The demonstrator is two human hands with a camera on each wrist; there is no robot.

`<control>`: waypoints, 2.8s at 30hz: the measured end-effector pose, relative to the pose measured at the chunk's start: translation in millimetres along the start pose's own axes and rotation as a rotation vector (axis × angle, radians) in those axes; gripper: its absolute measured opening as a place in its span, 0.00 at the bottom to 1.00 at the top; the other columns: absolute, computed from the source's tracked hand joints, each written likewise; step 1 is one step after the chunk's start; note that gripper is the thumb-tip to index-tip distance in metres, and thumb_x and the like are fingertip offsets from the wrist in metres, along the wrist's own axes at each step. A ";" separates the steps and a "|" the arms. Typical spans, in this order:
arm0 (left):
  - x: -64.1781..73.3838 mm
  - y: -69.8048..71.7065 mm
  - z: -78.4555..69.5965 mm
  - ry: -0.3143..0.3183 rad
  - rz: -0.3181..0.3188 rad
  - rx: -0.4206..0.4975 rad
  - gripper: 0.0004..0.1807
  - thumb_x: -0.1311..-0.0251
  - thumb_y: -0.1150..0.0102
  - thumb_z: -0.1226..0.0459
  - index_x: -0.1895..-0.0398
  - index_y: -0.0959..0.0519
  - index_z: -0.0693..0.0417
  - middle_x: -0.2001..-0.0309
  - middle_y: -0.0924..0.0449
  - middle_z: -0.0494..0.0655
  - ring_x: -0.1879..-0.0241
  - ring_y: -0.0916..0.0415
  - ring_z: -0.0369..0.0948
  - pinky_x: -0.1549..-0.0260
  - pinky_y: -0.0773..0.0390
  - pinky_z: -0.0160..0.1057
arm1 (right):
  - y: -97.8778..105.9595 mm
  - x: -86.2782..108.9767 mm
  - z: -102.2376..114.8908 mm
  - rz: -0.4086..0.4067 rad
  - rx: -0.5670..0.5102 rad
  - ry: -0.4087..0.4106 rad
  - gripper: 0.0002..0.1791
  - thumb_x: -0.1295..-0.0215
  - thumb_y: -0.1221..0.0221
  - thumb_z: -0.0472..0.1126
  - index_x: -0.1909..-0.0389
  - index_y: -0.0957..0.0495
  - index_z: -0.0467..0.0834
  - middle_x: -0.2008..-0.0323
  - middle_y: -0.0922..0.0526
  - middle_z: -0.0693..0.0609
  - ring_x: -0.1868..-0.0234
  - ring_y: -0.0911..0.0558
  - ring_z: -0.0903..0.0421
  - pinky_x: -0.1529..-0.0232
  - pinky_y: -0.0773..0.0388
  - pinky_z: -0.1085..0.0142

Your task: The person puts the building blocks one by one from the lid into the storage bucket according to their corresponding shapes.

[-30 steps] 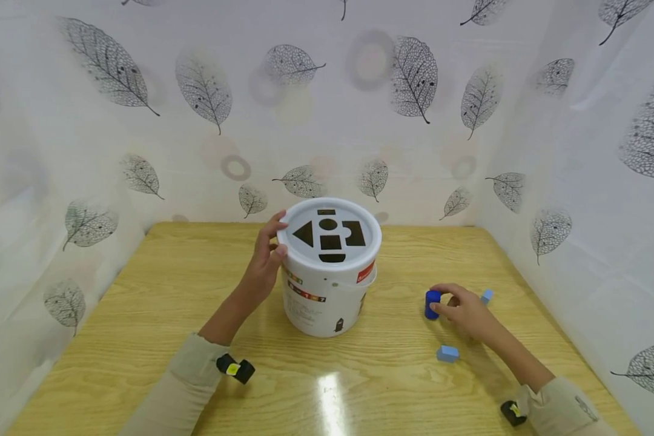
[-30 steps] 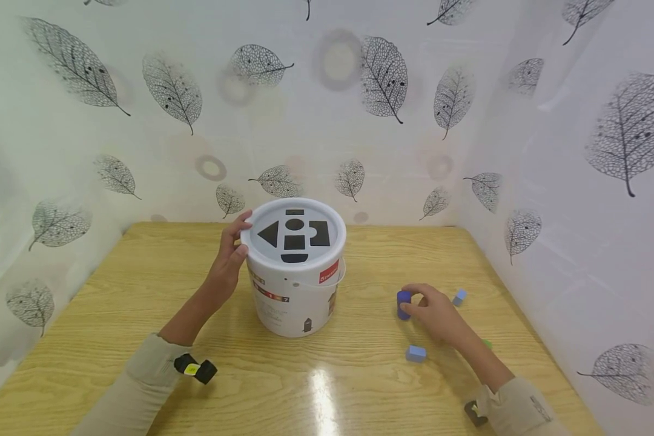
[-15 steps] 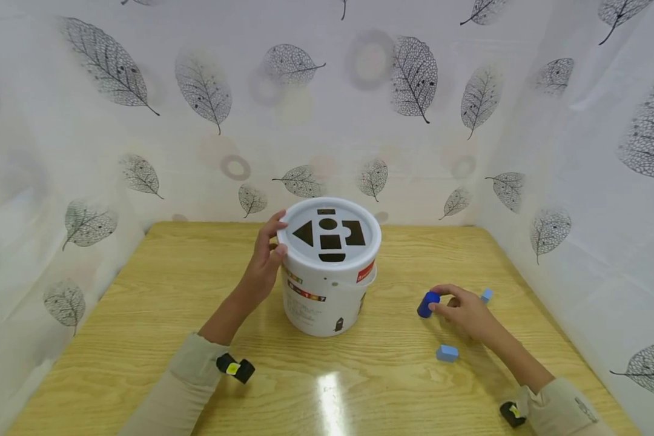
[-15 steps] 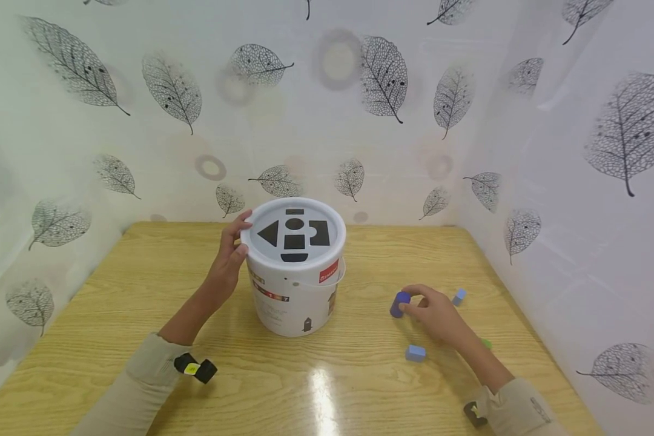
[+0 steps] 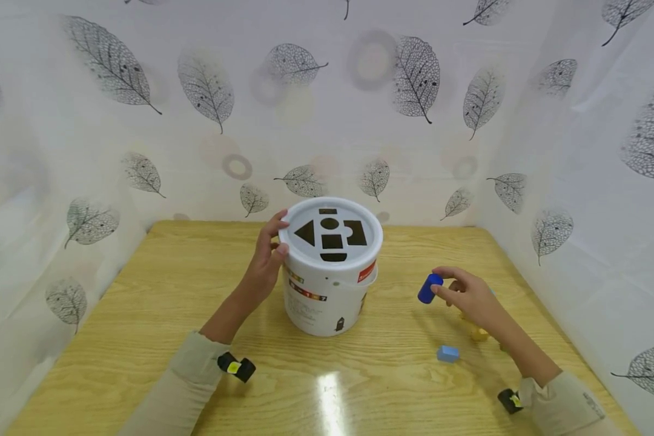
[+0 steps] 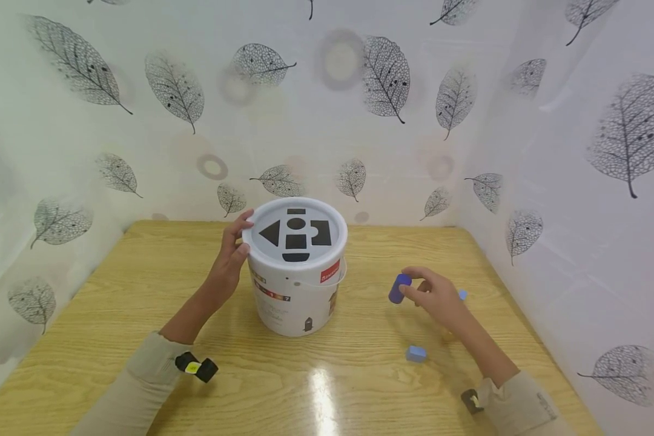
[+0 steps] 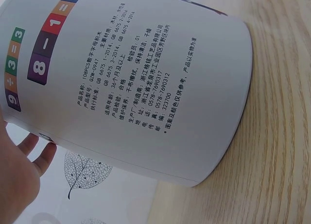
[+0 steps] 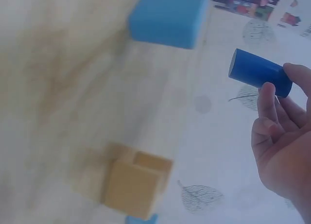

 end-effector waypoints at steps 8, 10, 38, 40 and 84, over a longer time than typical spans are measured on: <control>-0.1 0.0 -0.3 -0.002 0.006 -0.003 0.25 0.29 0.62 0.61 0.31 0.45 0.56 0.20 0.55 0.48 0.33 0.46 0.45 0.46 0.35 0.43 | 17.3 -9.8 46.9 -0.061 0.014 0.053 0.24 0.29 0.40 0.47 0.35 0.26 0.45 0.54 0.17 0.44 0.71 0.22 0.60 0.75 0.29 0.66; -0.2 0.0 -0.4 -0.003 0.008 -0.003 0.25 0.29 0.62 0.60 0.31 0.46 0.56 0.20 0.55 0.48 0.32 0.46 0.45 0.46 0.35 0.44 | 21.0 -13.1 58.9 -0.078 0.005 0.079 0.23 0.29 0.39 0.47 0.36 0.25 0.46 0.61 0.17 0.46 0.72 0.22 0.59 0.76 0.30 0.66; -0.1 0.7 -2.9 0.002 0.008 -0.004 0.25 0.29 0.62 0.62 0.30 0.45 0.55 0.20 0.55 0.47 0.32 0.46 0.44 0.45 0.36 0.43 | 7.2 -104.1 189.6 0.013 -0.035 0.293 0.22 0.33 0.36 0.51 0.41 0.21 0.50 0.65 0.17 0.47 0.69 0.21 0.50 0.70 0.21 0.60; -0.1 0.8 -2.8 0.005 0.007 -0.007 0.25 0.28 0.62 0.62 0.30 0.45 0.55 0.20 0.55 0.46 0.32 0.46 0.44 0.46 0.35 0.43 | 2.6 -111.1 191.5 0.027 -0.026 0.290 0.23 0.33 0.36 0.52 0.40 0.21 0.49 0.64 0.17 0.47 0.69 0.22 0.51 0.69 0.22 0.60; -1.8 0.5 -2.0 -0.008 0.001 -0.009 0.25 0.29 0.62 0.61 0.31 0.44 0.56 0.20 0.54 0.49 0.33 0.45 0.46 0.47 0.35 0.40 | -41.6 -143.9 193.9 0.193 0.189 0.289 0.25 0.33 0.36 0.50 0.39 0.22 0.44 0.53 0.18 0.48 0.67 0.23 0.53 0.69 0.22 0.62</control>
Point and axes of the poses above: each hand's wrist, its own x-axis away from the middle knuckle, its own y-axis out of the back of the hand, z = x × y, the point moved 2 cm from there along -x, towards the middle knuckle
